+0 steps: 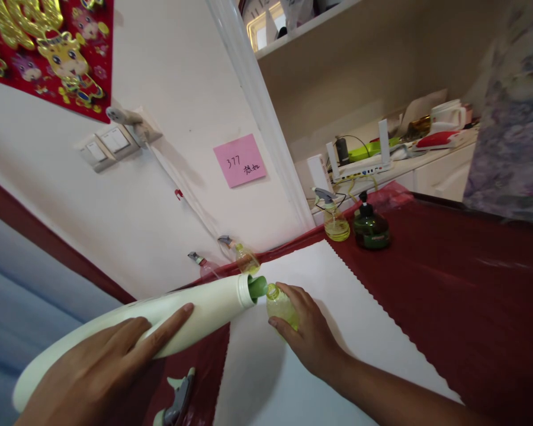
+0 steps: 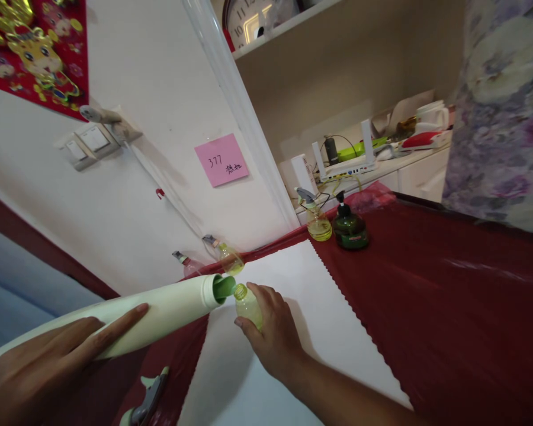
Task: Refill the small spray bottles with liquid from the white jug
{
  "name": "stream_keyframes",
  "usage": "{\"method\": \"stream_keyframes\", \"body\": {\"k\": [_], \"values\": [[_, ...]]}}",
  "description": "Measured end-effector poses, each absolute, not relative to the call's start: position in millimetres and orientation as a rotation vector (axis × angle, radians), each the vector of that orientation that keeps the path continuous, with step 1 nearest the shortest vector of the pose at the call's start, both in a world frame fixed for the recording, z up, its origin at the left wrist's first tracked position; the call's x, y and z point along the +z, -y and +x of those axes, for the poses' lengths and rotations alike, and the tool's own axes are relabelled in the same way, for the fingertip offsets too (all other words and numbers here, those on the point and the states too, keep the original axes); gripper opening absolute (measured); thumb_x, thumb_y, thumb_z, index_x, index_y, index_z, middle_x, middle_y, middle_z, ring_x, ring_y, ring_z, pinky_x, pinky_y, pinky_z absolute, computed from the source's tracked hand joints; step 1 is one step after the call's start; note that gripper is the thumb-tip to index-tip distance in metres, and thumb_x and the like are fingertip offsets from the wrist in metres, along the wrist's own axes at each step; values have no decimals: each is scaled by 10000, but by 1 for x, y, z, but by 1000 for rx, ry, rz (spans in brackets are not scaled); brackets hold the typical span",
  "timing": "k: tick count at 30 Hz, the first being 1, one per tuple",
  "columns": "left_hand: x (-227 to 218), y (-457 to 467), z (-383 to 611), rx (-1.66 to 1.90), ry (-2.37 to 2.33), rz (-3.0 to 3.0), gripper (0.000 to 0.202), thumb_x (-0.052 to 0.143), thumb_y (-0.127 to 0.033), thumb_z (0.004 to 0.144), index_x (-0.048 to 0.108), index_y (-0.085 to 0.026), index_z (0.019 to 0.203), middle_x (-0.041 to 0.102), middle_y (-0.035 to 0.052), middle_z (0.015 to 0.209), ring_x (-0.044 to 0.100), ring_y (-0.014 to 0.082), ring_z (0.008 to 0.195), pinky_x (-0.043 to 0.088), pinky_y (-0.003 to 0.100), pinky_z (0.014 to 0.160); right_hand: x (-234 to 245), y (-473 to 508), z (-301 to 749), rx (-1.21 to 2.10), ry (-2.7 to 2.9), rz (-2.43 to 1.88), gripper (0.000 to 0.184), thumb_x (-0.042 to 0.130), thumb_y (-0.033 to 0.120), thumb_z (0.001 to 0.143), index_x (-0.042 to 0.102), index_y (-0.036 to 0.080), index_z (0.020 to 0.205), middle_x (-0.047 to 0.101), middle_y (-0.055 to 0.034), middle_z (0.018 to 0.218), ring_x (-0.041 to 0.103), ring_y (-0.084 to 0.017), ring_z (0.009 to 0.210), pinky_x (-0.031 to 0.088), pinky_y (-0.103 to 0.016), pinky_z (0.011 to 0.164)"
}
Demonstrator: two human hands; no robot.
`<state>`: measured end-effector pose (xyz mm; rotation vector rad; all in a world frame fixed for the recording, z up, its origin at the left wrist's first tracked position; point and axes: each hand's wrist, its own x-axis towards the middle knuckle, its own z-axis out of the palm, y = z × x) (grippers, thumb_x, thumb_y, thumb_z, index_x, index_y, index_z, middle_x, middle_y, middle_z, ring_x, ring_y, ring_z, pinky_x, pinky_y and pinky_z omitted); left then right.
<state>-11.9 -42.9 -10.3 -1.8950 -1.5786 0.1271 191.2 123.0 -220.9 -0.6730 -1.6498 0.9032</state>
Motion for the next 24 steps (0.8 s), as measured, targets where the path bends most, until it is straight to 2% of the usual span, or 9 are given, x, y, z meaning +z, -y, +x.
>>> {"method": "stream_keyframes", "body": {"k": [8,13,19,24], "values": [[-10,44,-10,133,1633,-1882,674,326,-284,991,114,-572,1563,683,5,863,707,299,793,489,447,732,-221,-122,192,915,1657,-669,539,640,269,891,483,304,1405,600,-75,1355,559,-293,1245,466,-533,1062],[-9,44,-11,174,1630,-1873,659,293,-282,998,100,-550,1568,687,29,892,714,310,826,502,462,729,-219,-123,192,916,1662,-663,534,633,263,892,483,292,1404,597,-80,1354,552,-295,1244,457,-546,1061],[-8,44,-10,148,1613,-1863,694,350,-291,967,130,-559,1568,687,10,849,700,303,768,482,429,694,-219,-122,192,916,1661,-669,547,642,255,886,474,300,1405,594,-77,1357,550,-295,1241,451,-562,1061],[-7,45,-12,180,1593,-1877,708,346,-277,963,111,-528,1582,698,43,901,706,324,834,498,452,699,-218,-121,193,919,1663,-667,532,628,258,895,477,304,1403,599,-76,1352,554,-299,1240,456,-564,1055]]}}
